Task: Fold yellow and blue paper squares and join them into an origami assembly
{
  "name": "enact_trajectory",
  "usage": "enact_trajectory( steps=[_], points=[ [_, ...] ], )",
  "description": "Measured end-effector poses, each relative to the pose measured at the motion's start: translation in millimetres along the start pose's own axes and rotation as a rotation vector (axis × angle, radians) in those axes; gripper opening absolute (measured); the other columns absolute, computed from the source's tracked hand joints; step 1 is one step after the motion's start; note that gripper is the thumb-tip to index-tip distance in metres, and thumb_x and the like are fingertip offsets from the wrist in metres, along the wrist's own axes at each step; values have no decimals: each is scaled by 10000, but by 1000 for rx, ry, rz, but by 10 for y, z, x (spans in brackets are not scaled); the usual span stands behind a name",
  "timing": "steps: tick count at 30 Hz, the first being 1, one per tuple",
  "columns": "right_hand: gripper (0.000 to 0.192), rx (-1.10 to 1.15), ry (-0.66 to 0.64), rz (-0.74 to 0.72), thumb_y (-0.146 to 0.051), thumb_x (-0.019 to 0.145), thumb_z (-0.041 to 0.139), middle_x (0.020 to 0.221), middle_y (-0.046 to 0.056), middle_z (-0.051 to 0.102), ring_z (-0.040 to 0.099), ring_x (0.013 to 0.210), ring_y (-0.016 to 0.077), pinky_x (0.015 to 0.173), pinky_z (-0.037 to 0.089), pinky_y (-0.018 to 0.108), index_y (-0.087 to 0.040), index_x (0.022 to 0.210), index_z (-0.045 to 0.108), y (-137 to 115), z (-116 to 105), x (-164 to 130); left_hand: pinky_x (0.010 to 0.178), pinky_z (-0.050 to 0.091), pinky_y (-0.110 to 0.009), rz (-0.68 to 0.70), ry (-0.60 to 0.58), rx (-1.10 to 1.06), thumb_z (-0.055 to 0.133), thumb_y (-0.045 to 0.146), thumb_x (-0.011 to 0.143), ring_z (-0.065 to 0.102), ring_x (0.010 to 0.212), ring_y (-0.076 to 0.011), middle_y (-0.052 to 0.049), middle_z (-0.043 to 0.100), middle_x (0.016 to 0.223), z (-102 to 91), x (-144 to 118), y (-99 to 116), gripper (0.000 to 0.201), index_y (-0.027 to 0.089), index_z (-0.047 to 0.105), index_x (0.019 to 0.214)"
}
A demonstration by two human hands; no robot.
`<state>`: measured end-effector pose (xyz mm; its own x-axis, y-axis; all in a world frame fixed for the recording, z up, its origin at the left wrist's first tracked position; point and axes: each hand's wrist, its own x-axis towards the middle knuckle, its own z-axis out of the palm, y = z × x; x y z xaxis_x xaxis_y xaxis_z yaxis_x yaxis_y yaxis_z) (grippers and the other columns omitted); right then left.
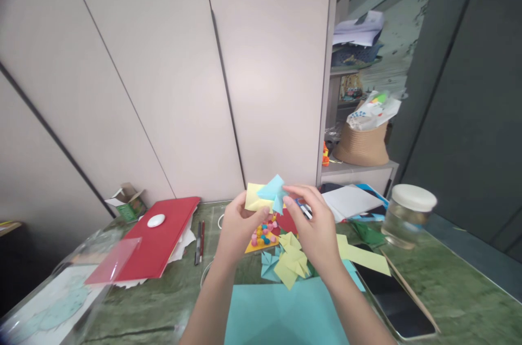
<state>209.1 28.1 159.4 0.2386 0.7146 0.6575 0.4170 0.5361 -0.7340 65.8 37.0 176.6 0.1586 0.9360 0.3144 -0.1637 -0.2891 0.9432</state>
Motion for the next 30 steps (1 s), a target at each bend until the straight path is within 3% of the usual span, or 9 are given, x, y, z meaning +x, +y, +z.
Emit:
enact_trajectory(
  steps=[5,10,14,17,23,26,30],
  points=[
    [155,19,-11,24,-333,798,556,1009,63,526,541,927,194,764,445,309,-222,863,642,25,0,20,659,520,-274,-32,-12,-33,634,215,692,644,733,-178,-55,678,816,-4,1,-7,236,143,606,915],
    [134,121,-105,95,-331,791,559,1002,46,511,539,830,161,699,431,271,-201,773,589,-14,-15,25,606,513,-260,-46,-29,-9,631,226,704,654,699,-188,-62,681,751,-13,-5,-10,218,135,603,899],
    [143,128,-142,174,-342,791,554,741,-7,524,481,635,124,563,376,236,-201,767,556,-62,-32,21,613,508,-255,-44,-41,-15,633,219,702,658,711,-192,-78,689,772,-23,-6,-9,210,129,607,890],
    [160,119,-160,239,-361,784,559,604,-39,468,412,536,109,487,316,228,-203,766,546,-75,-40,13,497,470,-205,-65,-55,32,619,232,711,659,683,-193,-77,690,751,-40,-1,-25,197,140,605,885],
    [180,138,-169,250,-378,788,552,642,-22,514,453,559,124,511,325,245,-199,797,548,-44,-21,9,361,375,-147,-90,-45,70,616,244,710,662,666,-201,-90,691,754,-52,4,-50,207,139,594,887],
    [188,120,-157,249,-387,783,559,643,-25,513,446,551,119,509,321,243,-200,786,547,-47,-15,4,401,418,-156,-95,-49,60,610,230,715,666,680,-196,-84,691,765,-40,1,-37,199,137,592,890],
    [192,102,-143,250,-394,782,555,640,-26,513,441,544,117,506,324,238,-202,781,545,-60,-16,-6,579,509,-224,-66,-50,33,629,195,697,667,692,-183,-62,684,771,-23,7,-23,201,129,595,884]
  ],
)
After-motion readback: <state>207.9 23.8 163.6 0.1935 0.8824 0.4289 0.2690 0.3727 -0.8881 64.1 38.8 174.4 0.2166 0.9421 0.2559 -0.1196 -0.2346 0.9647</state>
